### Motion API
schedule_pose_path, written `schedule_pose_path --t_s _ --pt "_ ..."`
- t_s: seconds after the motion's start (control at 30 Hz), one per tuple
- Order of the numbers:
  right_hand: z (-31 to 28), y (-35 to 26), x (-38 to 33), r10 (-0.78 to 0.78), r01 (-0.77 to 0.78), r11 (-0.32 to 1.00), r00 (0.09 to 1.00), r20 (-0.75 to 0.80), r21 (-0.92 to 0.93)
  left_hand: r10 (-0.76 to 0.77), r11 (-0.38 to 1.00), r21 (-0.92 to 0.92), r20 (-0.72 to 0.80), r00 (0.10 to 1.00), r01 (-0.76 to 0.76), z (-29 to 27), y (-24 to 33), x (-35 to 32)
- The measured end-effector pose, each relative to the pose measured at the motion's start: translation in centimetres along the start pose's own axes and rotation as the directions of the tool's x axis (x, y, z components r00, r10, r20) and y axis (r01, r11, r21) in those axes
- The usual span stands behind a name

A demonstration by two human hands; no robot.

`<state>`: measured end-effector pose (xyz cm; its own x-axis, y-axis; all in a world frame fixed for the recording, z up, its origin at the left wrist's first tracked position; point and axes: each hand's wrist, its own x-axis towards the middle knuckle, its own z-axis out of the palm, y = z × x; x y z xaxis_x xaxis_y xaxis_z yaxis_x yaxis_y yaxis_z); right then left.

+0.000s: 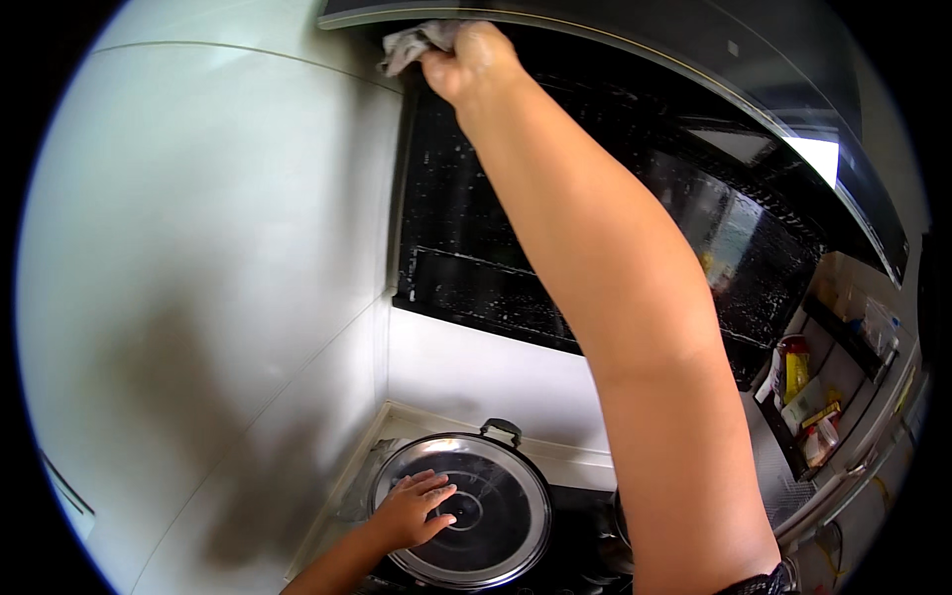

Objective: The person wrings out a soapy cloth at the sink and then proceeds to wipe the exterior surface of a black range hood above the stove. They scrub the hood with the cloth, covering the front panel and edges, while pots remain on the stovetop below.

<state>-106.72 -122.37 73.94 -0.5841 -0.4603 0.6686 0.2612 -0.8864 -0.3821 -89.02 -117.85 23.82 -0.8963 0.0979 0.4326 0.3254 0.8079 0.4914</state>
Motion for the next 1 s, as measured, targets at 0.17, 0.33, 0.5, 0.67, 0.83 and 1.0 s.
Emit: schedule_pose_path --t_s 0.17,0.33,0.5,0.67,0.83,1.0 --pt "2.9 2.7 -2.5 0.147 -0.166 0.974 0.981 -0.124 -0.155 -0.014 1.000 0.006 -0.045 0.999 0.015 -0.6 -0.1 -1.0" --pt "2.2 1.7 -2.7 0.041 -0.041 0.976 0.999 -0.004 -0.214 0.013 1.000 -0.013 -0.015 1.000 -0.013 -0.7 0.0 -0.9" --pt "0.7 -2.7 -9.3 -0.267 0.284 0.816 0.958 0.106 -0.503 0.007 1.000 0.008 0.031 1.000 -0.007 -0.2 -0.3 -1.2" --pt "-1.0 -4.5 -9.8 -0.301 0.304 0.757 0.948 0.105 -0.578 0.009 1.000 0.030 0.043 0.999 -0.010 -0.3 -0.8 -1.4" --pt "0.3 1.0 -6.8 -0.009 0.050 0.911 0.995 0.101 -0.409 -0.008 0.999 0.032 -0.027 1.000 0.009 -1.1 -1.0 -2.6" --pt "1.9 3.5 -6.2 0.184 -0.129 0.922 0.976 0.119 -0.364 -0.007 0.999 0.046 -0.040 0.999 0.009 -0.5 -1.2 -3.4"
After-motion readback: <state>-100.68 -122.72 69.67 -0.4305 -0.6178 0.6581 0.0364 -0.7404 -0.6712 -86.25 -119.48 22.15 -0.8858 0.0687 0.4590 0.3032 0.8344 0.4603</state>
